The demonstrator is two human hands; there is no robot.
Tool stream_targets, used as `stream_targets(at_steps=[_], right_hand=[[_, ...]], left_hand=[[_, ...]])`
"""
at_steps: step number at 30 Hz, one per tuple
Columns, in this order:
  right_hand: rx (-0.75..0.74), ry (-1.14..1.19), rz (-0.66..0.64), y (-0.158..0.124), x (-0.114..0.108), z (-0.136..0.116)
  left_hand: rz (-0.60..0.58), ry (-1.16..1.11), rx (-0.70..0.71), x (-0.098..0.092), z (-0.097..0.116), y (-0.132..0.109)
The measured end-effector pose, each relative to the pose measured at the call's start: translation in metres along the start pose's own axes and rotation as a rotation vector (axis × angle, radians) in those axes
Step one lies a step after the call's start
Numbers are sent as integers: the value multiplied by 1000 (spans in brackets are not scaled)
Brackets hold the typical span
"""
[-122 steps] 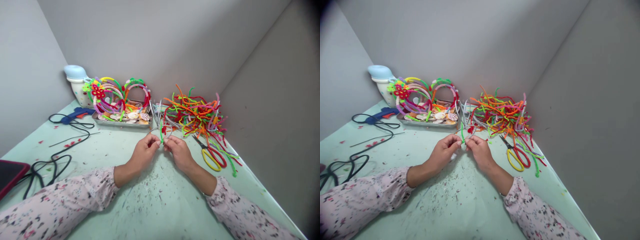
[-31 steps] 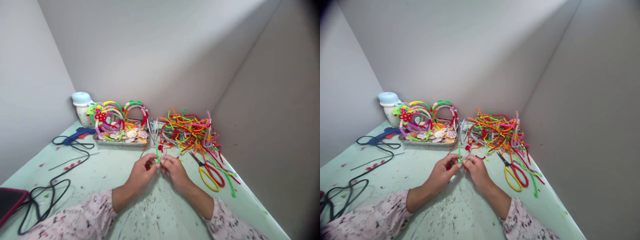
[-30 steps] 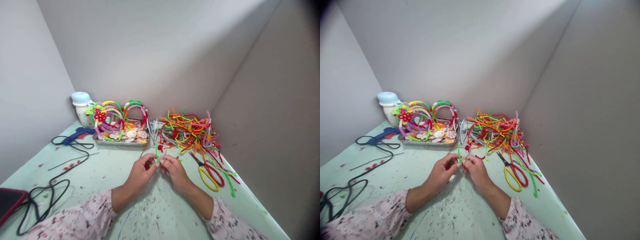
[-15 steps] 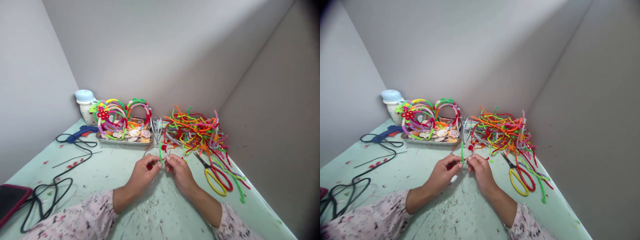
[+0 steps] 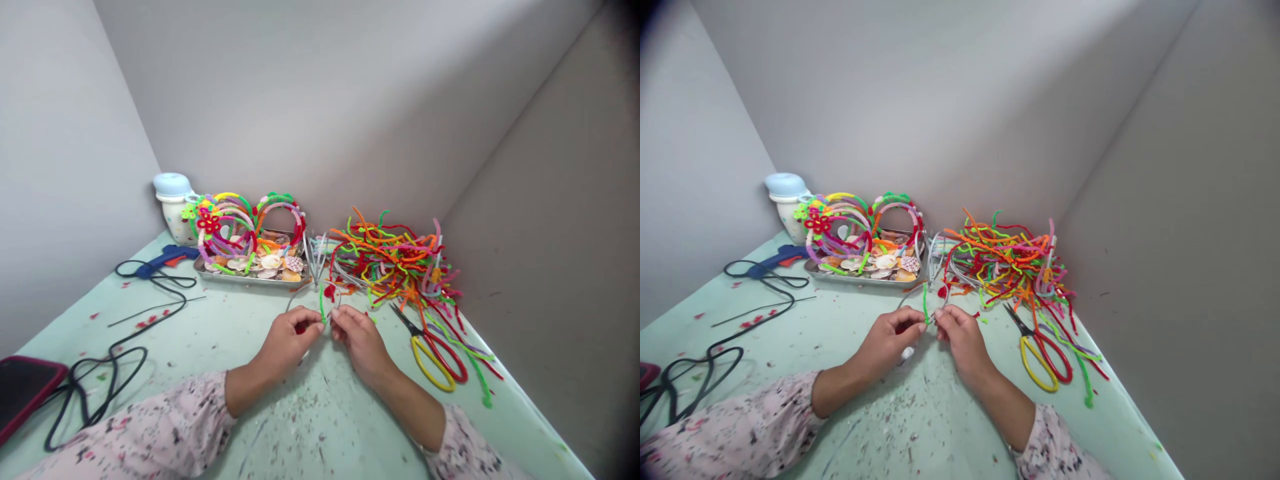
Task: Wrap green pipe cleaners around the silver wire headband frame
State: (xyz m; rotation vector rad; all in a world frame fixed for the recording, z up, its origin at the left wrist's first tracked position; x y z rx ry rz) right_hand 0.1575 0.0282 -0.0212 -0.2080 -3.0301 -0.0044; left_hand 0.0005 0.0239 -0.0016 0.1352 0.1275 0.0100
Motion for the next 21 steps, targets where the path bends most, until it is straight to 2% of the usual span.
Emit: stream_targets(at_steps=[12, 17, 21], right_hand=[[-21, -39, -12, 0, 0, -1], [-20, -28, -2, 0, 0, 0], [-15, -12, 8, 1, 0, 0]], left_hand=[[-4, 0, 22, -3, -2, 3], [-41, -24, -6, 0, -4, 3], [-1, -18, -13, 1, -6, 3]])
Point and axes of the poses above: each hand's wrist, its own y-axis towards the middle knuckle, its own x-axis out of the palm, z = x × y, the point moved 1 cm from there along y, towards the middle knuckle, and after that the axes turned 12 degrees about z, right-handed, at the moved point
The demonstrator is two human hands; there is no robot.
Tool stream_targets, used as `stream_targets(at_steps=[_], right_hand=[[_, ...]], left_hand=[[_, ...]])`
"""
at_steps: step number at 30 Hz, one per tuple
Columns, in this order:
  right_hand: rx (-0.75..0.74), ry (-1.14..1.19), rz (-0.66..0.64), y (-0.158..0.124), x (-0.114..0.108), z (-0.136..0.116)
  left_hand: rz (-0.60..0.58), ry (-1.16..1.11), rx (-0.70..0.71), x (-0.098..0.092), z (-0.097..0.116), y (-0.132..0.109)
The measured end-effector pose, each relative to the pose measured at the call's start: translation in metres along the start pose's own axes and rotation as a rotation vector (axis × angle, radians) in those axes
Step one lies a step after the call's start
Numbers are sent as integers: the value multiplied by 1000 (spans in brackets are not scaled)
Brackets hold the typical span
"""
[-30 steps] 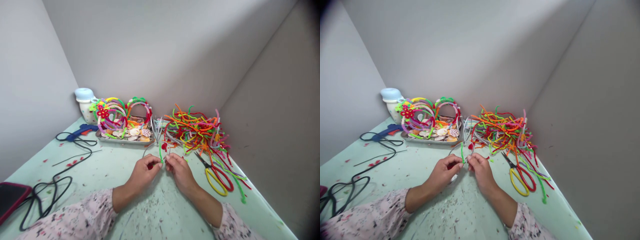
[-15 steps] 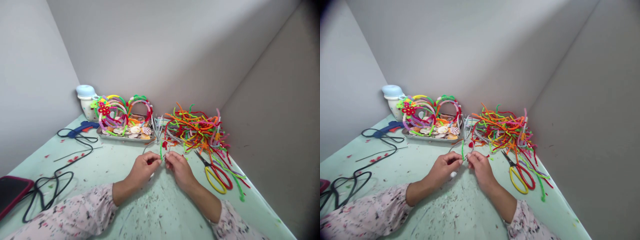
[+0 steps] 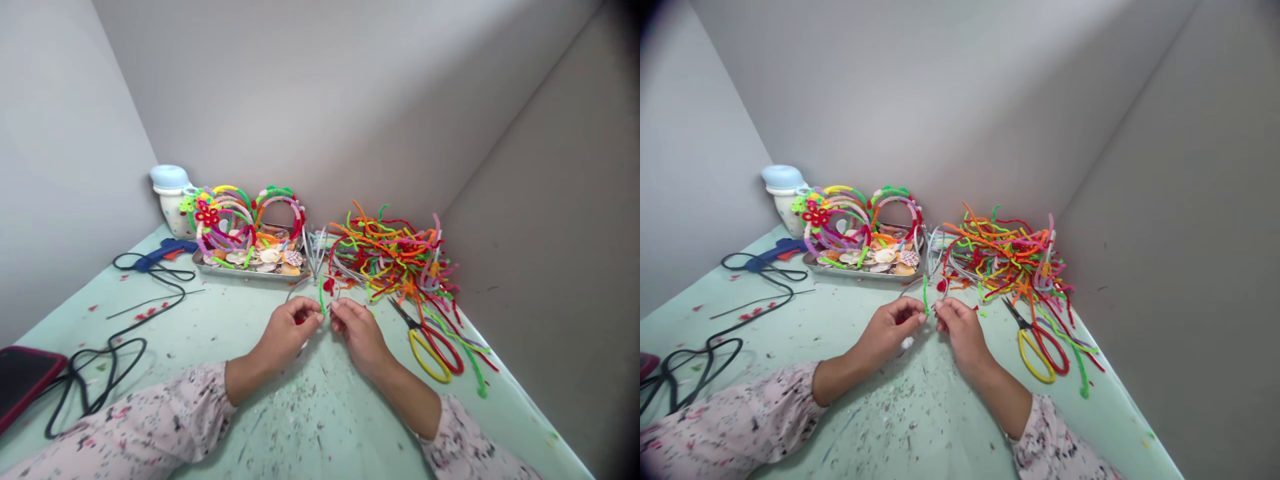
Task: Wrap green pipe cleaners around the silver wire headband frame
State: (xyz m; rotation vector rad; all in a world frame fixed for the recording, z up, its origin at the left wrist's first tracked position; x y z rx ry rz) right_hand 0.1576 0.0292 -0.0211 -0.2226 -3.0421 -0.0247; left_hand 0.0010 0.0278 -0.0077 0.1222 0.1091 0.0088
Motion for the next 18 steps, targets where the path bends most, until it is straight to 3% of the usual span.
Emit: stream_targets(at_steps=[18], right_hand=[[1, 23, 1, 2, 0, 0]], left_hand=[[21, 39, 56, 1, 2, -4]])
Point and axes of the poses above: each hand's wrist, its own y-axis towards the middle knuckle, its own x-axis out of the palm, z = x × y, the point moved 1 cm from there along y, towards the middle knuckle, and after that the axes turned 12 degrees about z, right-handed, at the moved point
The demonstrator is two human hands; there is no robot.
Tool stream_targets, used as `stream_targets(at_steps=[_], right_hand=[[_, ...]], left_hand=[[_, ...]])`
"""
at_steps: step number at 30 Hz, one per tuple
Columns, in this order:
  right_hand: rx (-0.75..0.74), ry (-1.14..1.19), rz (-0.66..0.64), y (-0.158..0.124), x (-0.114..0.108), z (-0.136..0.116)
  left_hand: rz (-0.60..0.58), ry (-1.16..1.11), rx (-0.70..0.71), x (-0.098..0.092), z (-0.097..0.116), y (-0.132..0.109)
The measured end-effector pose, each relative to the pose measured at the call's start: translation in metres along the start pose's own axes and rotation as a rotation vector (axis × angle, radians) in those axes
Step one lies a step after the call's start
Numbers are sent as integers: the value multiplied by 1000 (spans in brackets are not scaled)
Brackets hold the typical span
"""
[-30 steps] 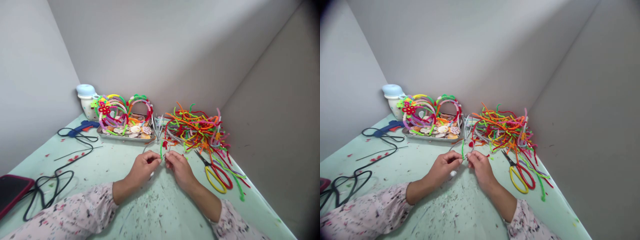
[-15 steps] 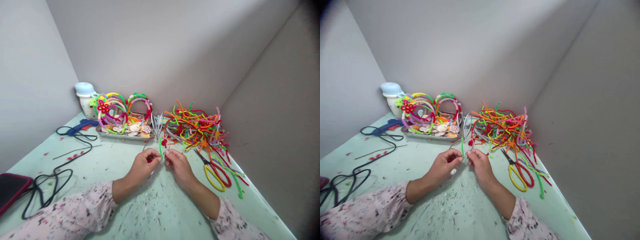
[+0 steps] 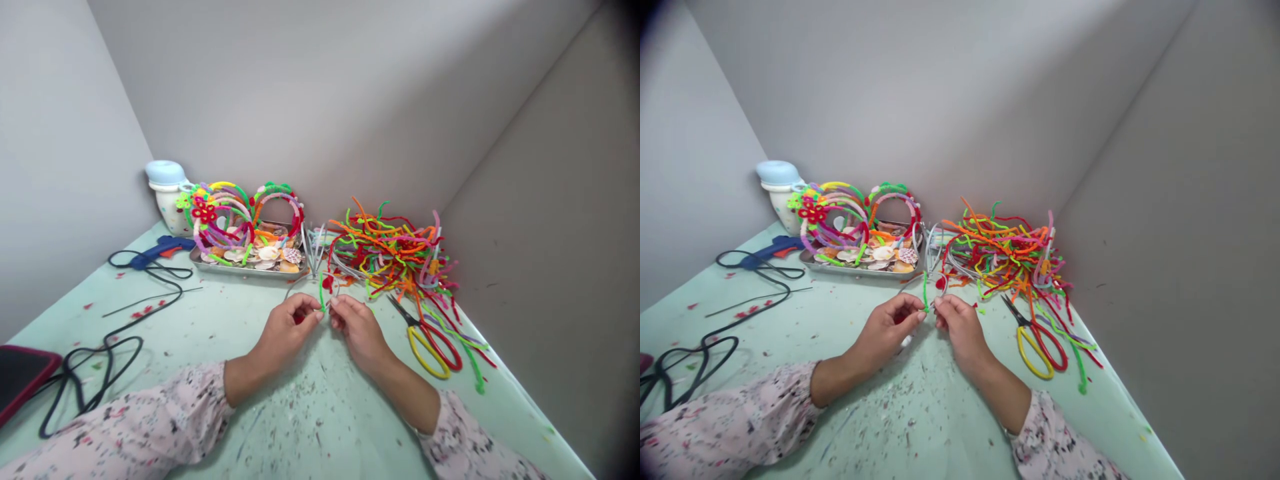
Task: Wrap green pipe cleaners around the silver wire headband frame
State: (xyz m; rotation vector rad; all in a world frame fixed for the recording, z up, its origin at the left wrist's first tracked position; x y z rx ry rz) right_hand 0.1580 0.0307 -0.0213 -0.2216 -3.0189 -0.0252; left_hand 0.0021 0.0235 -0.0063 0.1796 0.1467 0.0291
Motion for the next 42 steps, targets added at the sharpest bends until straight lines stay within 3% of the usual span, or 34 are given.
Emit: stream_targets(at_steps=[42], right_hand=[[13, -8, -1, -1, 1, -3]], left_hand=[[19, 26, 22, -1, 4, -1]])
Point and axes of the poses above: each hand's wrist, its own y-axis towards the middle knuckle, its own x-axis out of the palm, z = x × y, the point moved 1 cm from there along y, towards the middle knuckle, and after that the axes turned 12 degrees about z, right-handed, at the moved point
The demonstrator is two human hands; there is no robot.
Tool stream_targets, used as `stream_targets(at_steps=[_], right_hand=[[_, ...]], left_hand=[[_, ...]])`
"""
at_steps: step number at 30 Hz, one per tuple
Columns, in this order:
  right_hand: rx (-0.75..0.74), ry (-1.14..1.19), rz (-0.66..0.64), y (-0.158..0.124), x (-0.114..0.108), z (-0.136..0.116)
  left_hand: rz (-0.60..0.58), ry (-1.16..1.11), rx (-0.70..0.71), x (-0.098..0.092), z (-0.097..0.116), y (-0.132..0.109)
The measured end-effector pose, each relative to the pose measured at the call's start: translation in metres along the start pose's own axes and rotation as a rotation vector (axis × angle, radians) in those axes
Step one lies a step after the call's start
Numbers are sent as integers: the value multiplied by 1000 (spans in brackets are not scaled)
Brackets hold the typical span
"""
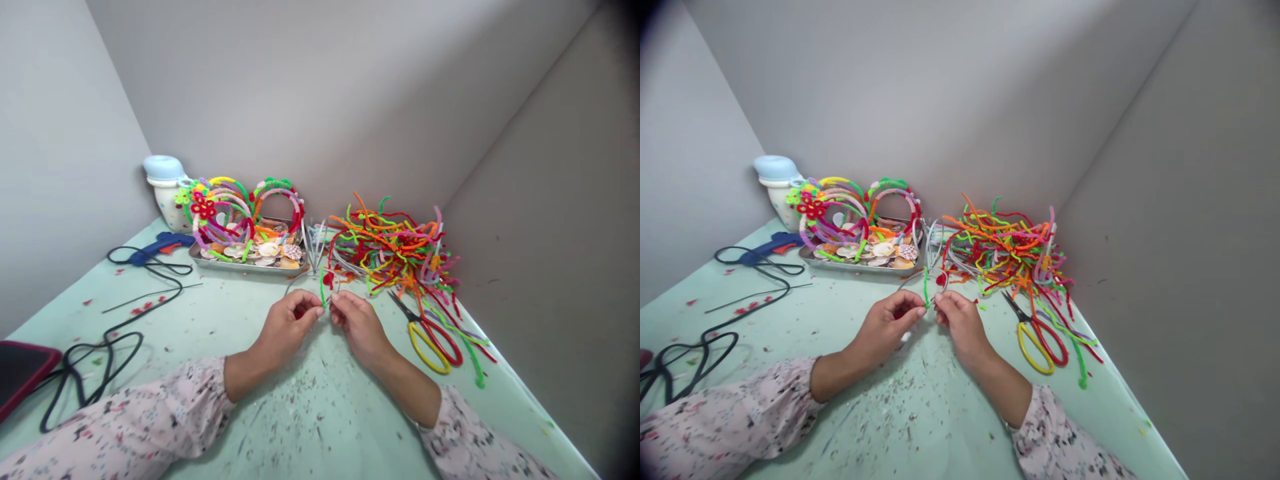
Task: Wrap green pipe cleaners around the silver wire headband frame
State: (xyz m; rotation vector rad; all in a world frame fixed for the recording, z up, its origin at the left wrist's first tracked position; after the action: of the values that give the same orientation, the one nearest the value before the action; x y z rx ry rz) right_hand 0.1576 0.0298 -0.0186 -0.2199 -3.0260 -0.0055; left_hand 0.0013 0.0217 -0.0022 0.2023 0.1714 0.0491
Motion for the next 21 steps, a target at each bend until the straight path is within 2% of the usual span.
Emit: stream_targets(at_steps=[21], right_hand=[[-29, -56, -42, -2, 0, -1]], left_hand=[[13, -11, -5, 0, 3, 0]])
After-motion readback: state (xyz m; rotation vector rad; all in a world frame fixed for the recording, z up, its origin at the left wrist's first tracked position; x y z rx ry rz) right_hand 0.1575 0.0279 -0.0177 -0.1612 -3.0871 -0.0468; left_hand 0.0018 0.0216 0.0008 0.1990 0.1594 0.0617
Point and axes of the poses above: each hand's wrist, its own y-axis towards the middle knuckle, its own x-axis out of the palm, z = x × y, the point moved 1 cm from there along y, towards the middle knuckle, and after that the axes turned 12 degrees about z, right-handed, at the moved point
